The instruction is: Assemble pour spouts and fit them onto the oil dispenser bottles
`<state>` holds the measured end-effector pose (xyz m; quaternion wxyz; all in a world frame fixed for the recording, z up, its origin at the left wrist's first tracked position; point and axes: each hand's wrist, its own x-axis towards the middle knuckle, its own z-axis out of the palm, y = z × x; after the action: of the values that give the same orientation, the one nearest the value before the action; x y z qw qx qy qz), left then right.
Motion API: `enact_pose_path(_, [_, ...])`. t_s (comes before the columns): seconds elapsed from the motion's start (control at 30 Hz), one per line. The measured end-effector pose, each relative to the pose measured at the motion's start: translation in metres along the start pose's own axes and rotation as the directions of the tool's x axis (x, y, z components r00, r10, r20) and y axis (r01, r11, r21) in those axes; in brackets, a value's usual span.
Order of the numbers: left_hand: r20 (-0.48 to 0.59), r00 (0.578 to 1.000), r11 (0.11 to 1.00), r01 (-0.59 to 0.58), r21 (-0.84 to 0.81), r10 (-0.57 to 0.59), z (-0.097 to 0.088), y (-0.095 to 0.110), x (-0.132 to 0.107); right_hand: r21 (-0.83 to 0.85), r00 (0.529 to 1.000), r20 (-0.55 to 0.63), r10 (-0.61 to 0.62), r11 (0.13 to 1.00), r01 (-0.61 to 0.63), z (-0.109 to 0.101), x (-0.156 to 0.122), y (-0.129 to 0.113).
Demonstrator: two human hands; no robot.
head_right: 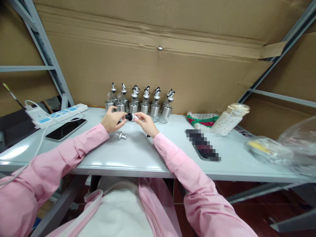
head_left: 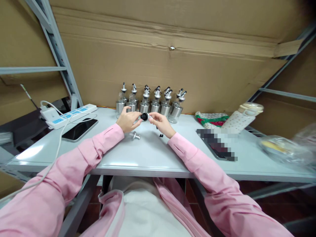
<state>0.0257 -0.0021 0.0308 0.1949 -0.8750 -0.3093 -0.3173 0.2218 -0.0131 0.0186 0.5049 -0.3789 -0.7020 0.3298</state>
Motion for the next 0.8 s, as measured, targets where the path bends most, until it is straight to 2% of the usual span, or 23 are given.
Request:
enact_pose_path(0.1, [0.016,1.0,1.0,-0.021,-0.002,0.021,-0.001,0.0,0.0,-0.05,0.999,-0.03,-0.014,0.999,0.012,0.0,-0.001,0.0])
enact_pose_path(0.27, [0.014,1.0,1.0,-0.007,0.012,0.007,0.003,-0.001,0.0,-0.071,1.0,-0.015,0.012,0.997,-0.013,0.002,-0.003,-0.002])
enact_pose_path(0.47, [-0.032,0.999,0.999,-0.033,0.018,0.034,0.009,-0.004,0.0,-0.073,0.995,-0.104,-0.007,0.997,0.0,0.0,-0.001,0.0])
enact_pose_path(0.8, [-0.007,1.0,1.0,-0.023,-0.002,0.023,0.009,-0.007,0.001,-0.195,0.997,-0.075,-0.018,0.981,0.003,0.0,-0.006,-0.009])
